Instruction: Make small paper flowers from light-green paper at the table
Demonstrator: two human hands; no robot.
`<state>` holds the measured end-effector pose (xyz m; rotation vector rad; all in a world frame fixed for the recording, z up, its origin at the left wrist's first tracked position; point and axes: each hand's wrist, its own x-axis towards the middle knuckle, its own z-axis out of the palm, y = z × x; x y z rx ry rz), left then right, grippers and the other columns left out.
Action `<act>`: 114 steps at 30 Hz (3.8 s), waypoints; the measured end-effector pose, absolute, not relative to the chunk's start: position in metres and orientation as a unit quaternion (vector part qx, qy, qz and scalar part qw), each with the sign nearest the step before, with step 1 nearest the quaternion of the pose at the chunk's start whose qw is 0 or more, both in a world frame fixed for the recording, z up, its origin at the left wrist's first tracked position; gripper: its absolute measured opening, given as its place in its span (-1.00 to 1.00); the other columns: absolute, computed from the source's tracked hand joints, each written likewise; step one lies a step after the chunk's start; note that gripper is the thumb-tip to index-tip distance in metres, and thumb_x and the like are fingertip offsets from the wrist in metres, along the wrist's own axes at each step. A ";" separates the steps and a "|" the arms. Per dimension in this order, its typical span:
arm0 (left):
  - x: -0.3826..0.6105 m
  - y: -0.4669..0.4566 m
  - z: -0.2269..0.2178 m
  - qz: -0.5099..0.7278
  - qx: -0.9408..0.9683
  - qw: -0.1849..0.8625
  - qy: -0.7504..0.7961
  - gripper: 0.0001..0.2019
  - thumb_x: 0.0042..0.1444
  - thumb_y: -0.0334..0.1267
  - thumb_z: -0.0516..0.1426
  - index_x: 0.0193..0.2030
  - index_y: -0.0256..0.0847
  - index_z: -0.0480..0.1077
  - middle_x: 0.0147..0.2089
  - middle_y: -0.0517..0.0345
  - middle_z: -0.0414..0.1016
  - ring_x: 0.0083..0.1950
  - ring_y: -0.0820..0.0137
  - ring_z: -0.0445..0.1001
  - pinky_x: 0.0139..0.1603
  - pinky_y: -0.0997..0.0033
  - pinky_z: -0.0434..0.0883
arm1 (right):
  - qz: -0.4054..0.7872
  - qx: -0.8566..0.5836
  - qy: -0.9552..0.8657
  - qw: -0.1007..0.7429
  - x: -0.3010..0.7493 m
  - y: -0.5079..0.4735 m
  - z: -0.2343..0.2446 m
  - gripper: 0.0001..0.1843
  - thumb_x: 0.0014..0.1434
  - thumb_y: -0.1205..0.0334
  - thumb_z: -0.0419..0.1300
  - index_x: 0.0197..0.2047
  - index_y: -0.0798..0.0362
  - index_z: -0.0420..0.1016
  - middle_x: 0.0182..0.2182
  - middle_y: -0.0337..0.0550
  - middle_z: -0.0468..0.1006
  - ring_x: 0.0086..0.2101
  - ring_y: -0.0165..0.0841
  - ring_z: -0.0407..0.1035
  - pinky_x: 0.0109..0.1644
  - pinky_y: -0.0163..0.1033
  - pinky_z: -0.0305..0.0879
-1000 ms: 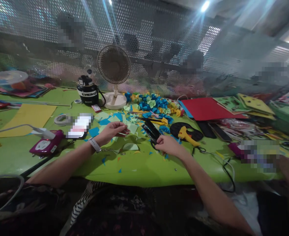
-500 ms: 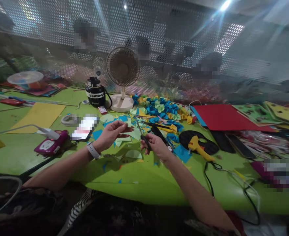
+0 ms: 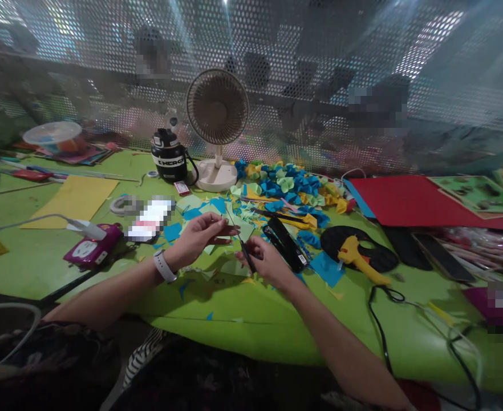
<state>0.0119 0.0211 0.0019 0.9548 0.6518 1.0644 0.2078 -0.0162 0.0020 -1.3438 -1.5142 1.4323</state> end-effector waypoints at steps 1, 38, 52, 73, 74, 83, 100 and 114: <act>0.012 0.021 0.002 0.479 0.429 0.708 0.292 -0.64 0.02 -0.10 0.35 -0.28 -0.27 0.31 -0.23 -0.02 0.64 -0.13 0.21 0.64 -0.11 0.22 0.56 | 0.544 -0.513 -0.579 0.327 0.208 -0.016 0.003 -0.42 -0.19 -0.20 0.43 -0.35 0.01 0.27 -0.51 -0.31 0.38 -0.53 -0.44 0.23 -0.48 -0.29 0.22; 0.015 0.013 0.006 0.479 0.409 0.718 0.298 -0.70 0.07 -0.15 0.32 -0.30 -0.28 0.32 -0.21 -0.07 0.63 -0.11 0.21 0.63 -0.10 0.17 0.55 | 0.509 -0.510 -0.611 0.328 0.210 -0.019 -0.001 -0.50 -0.06 -0.16 0.38 -0.34 0.00 0.26 -0.49 -0.30 0.37 -0.49 -0.44 0.22 -0.44 -0.30 0.15; 0.014 0.014 0.005 0.468 0.415 0.721 0.299 -0.72 0.08 -0.16 0.32 -0.30 -0.27 0.33 -0.20 -0.06 0.63 -0.12 0.22 0.63 -0.08 0.16 0.54 | 0.487 -0.528 -0.607 0.340 0.207 -0.020 0.005 -0.45 -0.13 -0.23 0.38 -0.40 0.00 0.25 -0.54 -0.34 0.32 -0.48 -0.42 0.23 -0.41 -0.27 0.14; 0.014 0.019 0.001 0.480 0.420 0.708 0.303 -0.70 0.08 -0.13 0.31 -0.29 -0.28 0.33 -0.19 -0.08 0.63 -0.10 0.21 0.63 -0.12 0.19 0.56 | 0.491 -0.528 -0.601 0.345 0.206 -0.023 0.004 -0.43 -0.14 -0.27 0.38 -0.43 -0.01 0.25 -0.62 -0.34 0.36 -0.57 -0.43 0.23 -0.47 -0.28 0.13; 0.014 0.019 0.001 0.481 0.420 0.707 0.304 -0.71 0.08 -0.13 0.31 -0.29 -0.28 0.33 -0.20 -0.07 0.63 -0.10 0.21 0.63 -0.12 0.19 0.56 | 0.492 -0.528 -0.600 0.345 0.206 -0.024 0.004 -0.43 -0.15 -0.27 0.38 -0.43 -0.01 0.26 -0.62 -0.34 0.37 -0.57 -0.43 0.23 -0.46 -0.28 0.13; 0.013 0.021 0.003 0.486 0.424 0.697 0.314 -0.67 0.05 -0.10 0.33 -0.29 -0.29 0.34 -0.24 -0.04 0.62 -0.13 0.22 0.64 -0.18 0.26 0.57 | 0.495 -0.540 -0.594 0.332 0.206 -0.025 0.008 -0.43 -0.16 -0.28 0.39 -0.46 0.00 0.27 -0.64 -0.33 0.40 -0.59 -0.45 0.21 -0.48 -0.28 0.12; 0.011 0.021 0.002 0.445 0.463 0.697 0.320 -0.72 0.12 -0.13 0.28 -0.28 -0.29 0.33 -0.24 -0.04 0.62 -0.15 0.26 0.64 -0.23 0.34 0.55 | 0.503 -0.532 -0.595 0.332 0.208 -0.023 0.006 -0.44 -0.15 -0.26 0.39 -0.43 0.00 0.27 -0.64 -0.32 0.41 -0.59 -0.44 0.26 -0.49 -0.30 0.15; 0.010 0.024 0.003 0.456 0.455 0.694 0.324 -0.74 0.13 -0.15 0.28 -0.28 -0.30 0.34 -0.27 -0.02 0.62 -0.17 0.29 0.64 -0.26 0.37 0.57 | 0.491 -0.534 -0.606 0.328 0.208 -0.025 0.009 -0.43 -0.13 -0.30 0.36 -0.46 0.00 0.25 -0.66 -0.32 0.39 -0.60 -0.44 0.25 -0.51 -0.31 0.11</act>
